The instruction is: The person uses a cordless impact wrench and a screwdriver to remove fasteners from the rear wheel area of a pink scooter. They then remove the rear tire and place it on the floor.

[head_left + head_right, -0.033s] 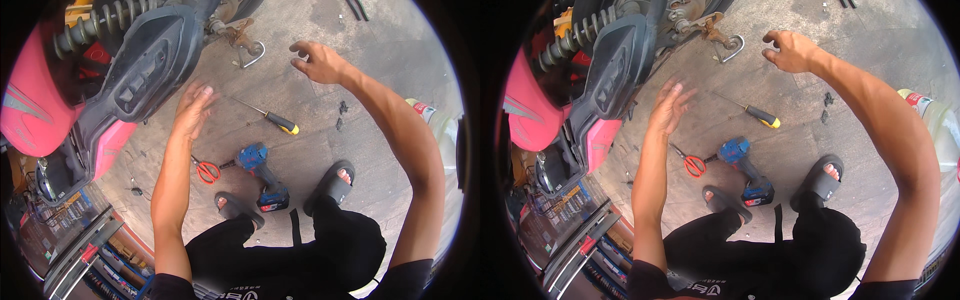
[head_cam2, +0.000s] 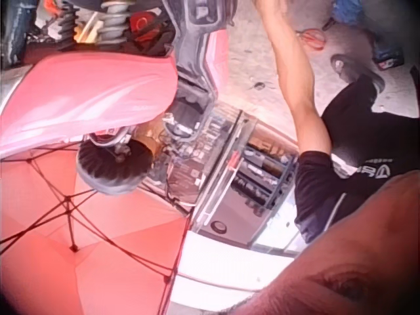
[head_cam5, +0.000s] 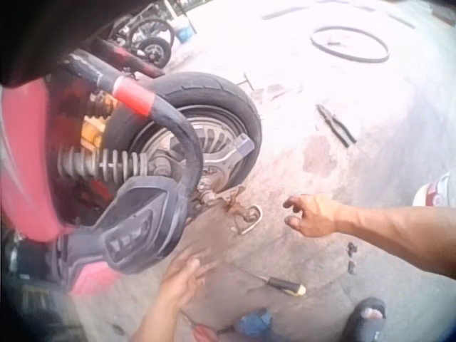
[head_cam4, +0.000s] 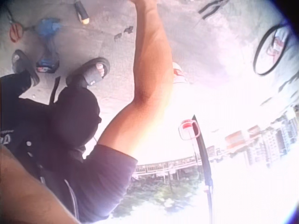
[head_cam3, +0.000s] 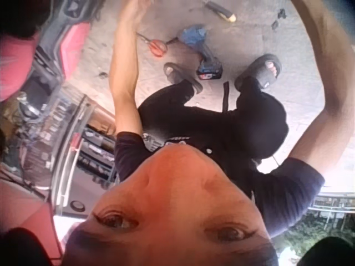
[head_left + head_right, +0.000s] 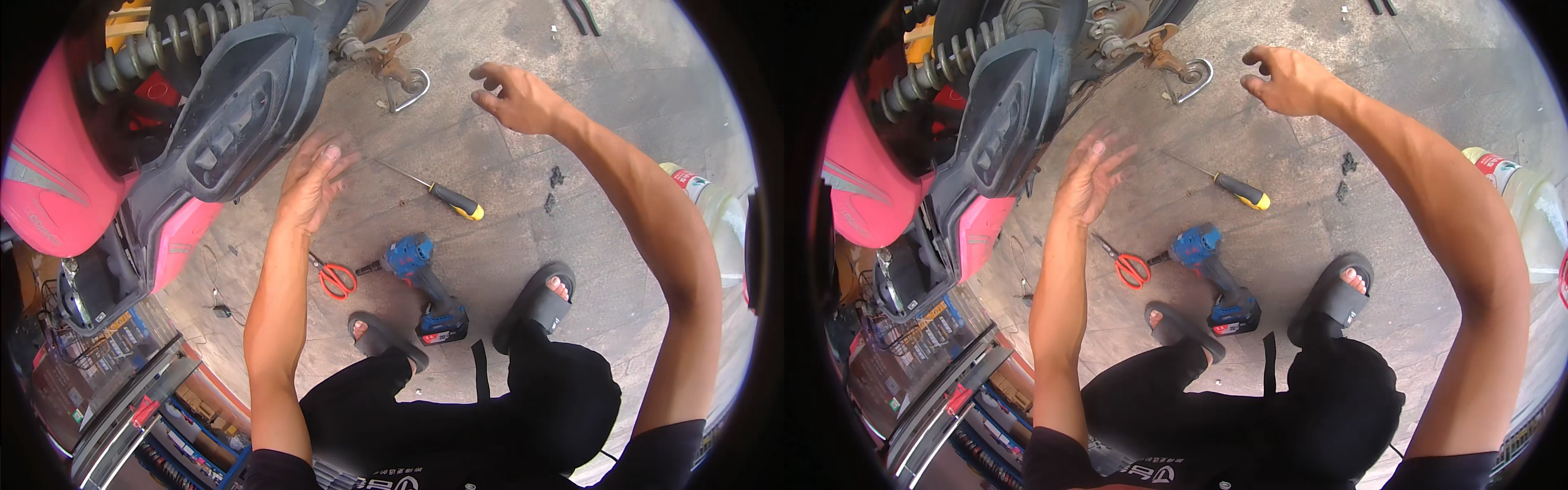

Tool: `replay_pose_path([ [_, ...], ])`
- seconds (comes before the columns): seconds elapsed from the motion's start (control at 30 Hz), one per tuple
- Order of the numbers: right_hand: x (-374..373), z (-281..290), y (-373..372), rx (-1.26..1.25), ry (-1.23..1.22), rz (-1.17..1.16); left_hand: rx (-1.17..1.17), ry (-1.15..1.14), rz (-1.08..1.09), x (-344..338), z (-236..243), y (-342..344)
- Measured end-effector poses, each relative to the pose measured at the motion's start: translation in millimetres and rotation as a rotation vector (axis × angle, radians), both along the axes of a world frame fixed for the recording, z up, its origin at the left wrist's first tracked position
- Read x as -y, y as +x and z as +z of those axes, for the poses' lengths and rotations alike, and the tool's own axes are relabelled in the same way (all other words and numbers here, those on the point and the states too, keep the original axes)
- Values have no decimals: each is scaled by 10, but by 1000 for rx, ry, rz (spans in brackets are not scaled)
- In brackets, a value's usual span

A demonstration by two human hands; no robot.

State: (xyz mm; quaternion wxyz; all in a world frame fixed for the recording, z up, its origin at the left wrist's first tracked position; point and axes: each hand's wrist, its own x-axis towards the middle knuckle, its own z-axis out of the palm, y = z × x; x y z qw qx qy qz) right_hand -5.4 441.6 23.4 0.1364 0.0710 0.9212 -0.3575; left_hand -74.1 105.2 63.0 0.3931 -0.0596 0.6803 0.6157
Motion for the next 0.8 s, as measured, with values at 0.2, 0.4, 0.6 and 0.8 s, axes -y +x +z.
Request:
replay_pose_path([
  [0.2,-189,237,-510,-134,-585,-356,7,260,166,-170,587,327],
  [0.4,40,469,-1066,135,-1064,-572,-8,263,476,-231,897,476],
  [0.6,83,384,-1089,111,-1000,-582,4,205,669,-361,999,499],
  [0.8,132,260,-1134,71,-1204,-666,24,208,753,-396,1065,483],
])
